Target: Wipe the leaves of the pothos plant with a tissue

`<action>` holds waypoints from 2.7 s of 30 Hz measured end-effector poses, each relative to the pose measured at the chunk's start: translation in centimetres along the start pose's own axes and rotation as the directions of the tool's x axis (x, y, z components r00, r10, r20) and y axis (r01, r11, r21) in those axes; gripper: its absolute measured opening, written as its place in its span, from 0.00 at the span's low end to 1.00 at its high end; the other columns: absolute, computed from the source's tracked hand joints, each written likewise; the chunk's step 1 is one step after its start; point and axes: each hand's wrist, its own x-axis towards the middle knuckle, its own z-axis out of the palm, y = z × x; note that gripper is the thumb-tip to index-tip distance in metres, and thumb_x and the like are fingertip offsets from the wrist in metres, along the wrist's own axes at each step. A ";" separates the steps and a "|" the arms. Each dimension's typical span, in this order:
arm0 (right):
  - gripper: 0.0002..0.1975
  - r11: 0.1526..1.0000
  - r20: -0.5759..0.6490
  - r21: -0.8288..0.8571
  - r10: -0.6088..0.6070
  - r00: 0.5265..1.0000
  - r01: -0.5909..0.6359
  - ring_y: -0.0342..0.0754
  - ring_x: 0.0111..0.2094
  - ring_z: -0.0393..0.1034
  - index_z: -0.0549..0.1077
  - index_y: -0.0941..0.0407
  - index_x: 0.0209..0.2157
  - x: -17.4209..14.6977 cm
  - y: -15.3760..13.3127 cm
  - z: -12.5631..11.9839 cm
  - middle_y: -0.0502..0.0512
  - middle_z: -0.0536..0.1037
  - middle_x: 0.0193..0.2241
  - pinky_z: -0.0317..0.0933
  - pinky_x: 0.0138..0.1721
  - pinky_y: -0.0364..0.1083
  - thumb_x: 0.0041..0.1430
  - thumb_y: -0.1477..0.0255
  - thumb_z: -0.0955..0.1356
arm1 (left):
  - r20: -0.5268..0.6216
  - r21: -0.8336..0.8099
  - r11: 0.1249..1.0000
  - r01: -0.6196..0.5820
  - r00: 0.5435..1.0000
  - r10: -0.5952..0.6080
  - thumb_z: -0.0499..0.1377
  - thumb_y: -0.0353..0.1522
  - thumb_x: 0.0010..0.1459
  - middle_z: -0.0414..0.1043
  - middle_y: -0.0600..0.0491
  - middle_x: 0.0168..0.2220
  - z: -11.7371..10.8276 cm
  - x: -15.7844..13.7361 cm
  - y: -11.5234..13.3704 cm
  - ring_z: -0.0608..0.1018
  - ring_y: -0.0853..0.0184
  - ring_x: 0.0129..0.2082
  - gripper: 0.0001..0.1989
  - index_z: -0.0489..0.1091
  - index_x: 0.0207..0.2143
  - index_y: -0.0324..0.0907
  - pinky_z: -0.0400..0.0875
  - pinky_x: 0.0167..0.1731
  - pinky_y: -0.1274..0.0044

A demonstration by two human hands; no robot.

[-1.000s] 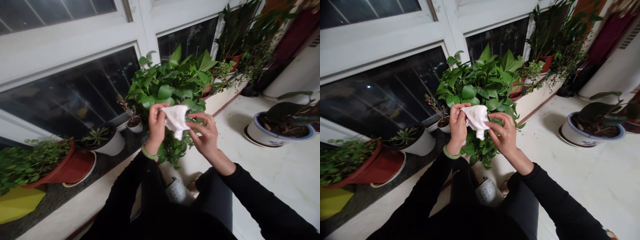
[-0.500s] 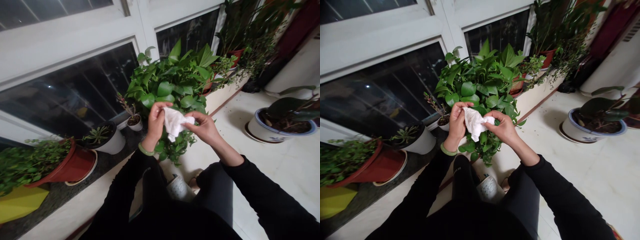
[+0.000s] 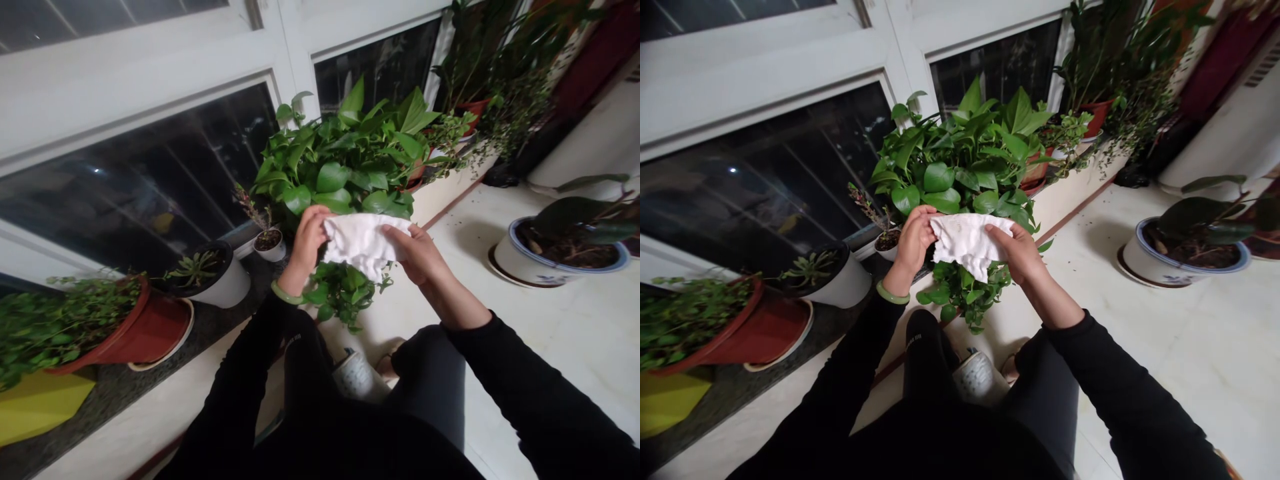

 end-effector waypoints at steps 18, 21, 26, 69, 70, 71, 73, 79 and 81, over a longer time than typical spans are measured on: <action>0.18 0.954 -0.042 0.202 -0.218 0.975 0.222 0.45 0.33 0.73 0.74 0.50 0.33 -3.5 1.2 3.7 0.47 0.77 0.31 0.71 0.37 0.45 0.60 0.52 0.76 | 0.428 0.494 0.465 -0.735 0.671 0.605 0.54 0.32 0.73 0.78 0.42 0.60 5.6 -6.4 -1.4 0.79 0.57 0.63 0.21 0.64 0.66 0.46 0.77 0.63 0.60; 0.18 0.945 -0.060 0.303 -0.109 0.992 0.123 0.41 0.29 0.71 0.75 0.52 0.32 -3.0 0.9 2.8 0.44 0.77 0.28 0.69 0.31 0.41 0.50 0.59 0.82 | 0.457 0.454 0.483 -0.749 0.660 0.596 0.55 0.31 0.73 0.80 0.43 0.59 4.9 -6.9 -0.9 0.80 0.59 0.62 0.16 0.71 0.60 0.46 0.77 0.64 0.61; 0.19 0.954 -0.121 0.297 0.011 0.993 0.025 0.40 0.26 0.71 0.78 0.53 0.35 -1.7 0.8 0.8 0.44 0.80 0.30 0.67 0.25 0.40 0.46 0.61 0.83 | 0.231 0.333 0.705 -0.626 0.779 0.583 0.58 0.35 0.73 0.83 0.47 0.51 3.8 -6.0 0.3 0.84 0.62 0.55 0.09 0.79 0.48 0.47 0.80 0.59 0.64; 0.20 0.221 0.617 -0.612 -0.467 0.634 0.759 0.62 0.68 0.70 0.81 0.55 0.60 4.9 -2.0 0.9 0.60 0.80 0.63 0.64 0.70 0.66 0.74 0.67 0.64 | 0.051 -0.376 0.923 0.085 0.996 -0.072 0.35 0.62 0.71 0.81 0.43 0.51 7.7 6.4 -1.1 0.81 0.55 0.60 0.40 0.73 0.47 0.43 0.74 0.62 0.57; 0.20 0.271 0.618 -0.588 -0.458 0.639 0.763 0.61 0.68 0.70 0.81 0.53 0.58 4.4 -1.9 0.7 0.60 0.80 0.63 0.64 0.70 0.66 0.74 0.67 0.64 | 0.052 -0.381 0.920 0.097 0.995 -0.083 0.35 0.62 0.71 0.81 0.42 0.52 7.6 6.4 -1.1 0.81 0.55 0.60 0.40 0.73 0.48 0.43 0.75 0.61 0.57; 0.19 0.327 0.619 -0.560 -0.446 0.646 0.761 0.61 0.67 0.71 0.82 0.51 0.57 4.0 -2.0 0.5 0.58 0.82 0.61 0.65 0.69 0.65 0.73 0.66 0.64 | 0.047 -0.383 0.918 0.106 0.994 -0.096 0.35 0.62 0.70 0.80 0.42 0.53 7.4 6.3 -1.1 0.81 0.55 0.60 0.39 0.73 0.48 0.43 0.75 0.61 0.58; 0.16 0.455 0.593 -0.518 -0.419 0.688 0.724 0.60 0.62 0.76 0.85 0.48 0.51 3.6 -2.4 0.2 0.56 0.86 0.55 0.68 0.66 0.62 0.72 0.62 0.66 | 0.030 -0.384 0.915 0.123 0.992 -0.121 0.35 0.62 0.70 0.80 0.42 0.54 7.2 6.2 -1.0 0.80 0.57 0.61 0.39 0.72 0.48 0.44 0.76 0.60 0.59; 0.19 0.620 0.223 -0.531 -0.556 0.801 0.578 0.53 0.31 0.75 0.80 0.51 0.28 4.9 -7.0 0.5 0.52 0.79 0.26 0.72 0.41 0.53 0.69 0.55 0.70 | 0.063 -0.436 0.881 0.182 0.983 -0.172 0.34 0.59 0.72 0.81 0.43 0.51 7.0 6.4 -0.7 0.82 0.58 0.59 0.38 0.74 0.42 0.43 0.76 0.61 0.58; 0.18 0.528 0.151 -0.566 -0.689 0.709 0.633 0.53 0.34 0.75 0.79 0.52 0.31 5.7 -9.0 1.6 0.53 0.79 0.28 0.71 0.43 0.53 0.72 0.58 0.67 | 0.053 -0.430 0.888 0.164 0.986 -0.156 0.34 0.57 0.73 0.83 0.45 0.47 6.8 6.6 -1.0 0.83 0.58 0.57 0.38 0.75 0.41 0.43 0.77 0.60 0.57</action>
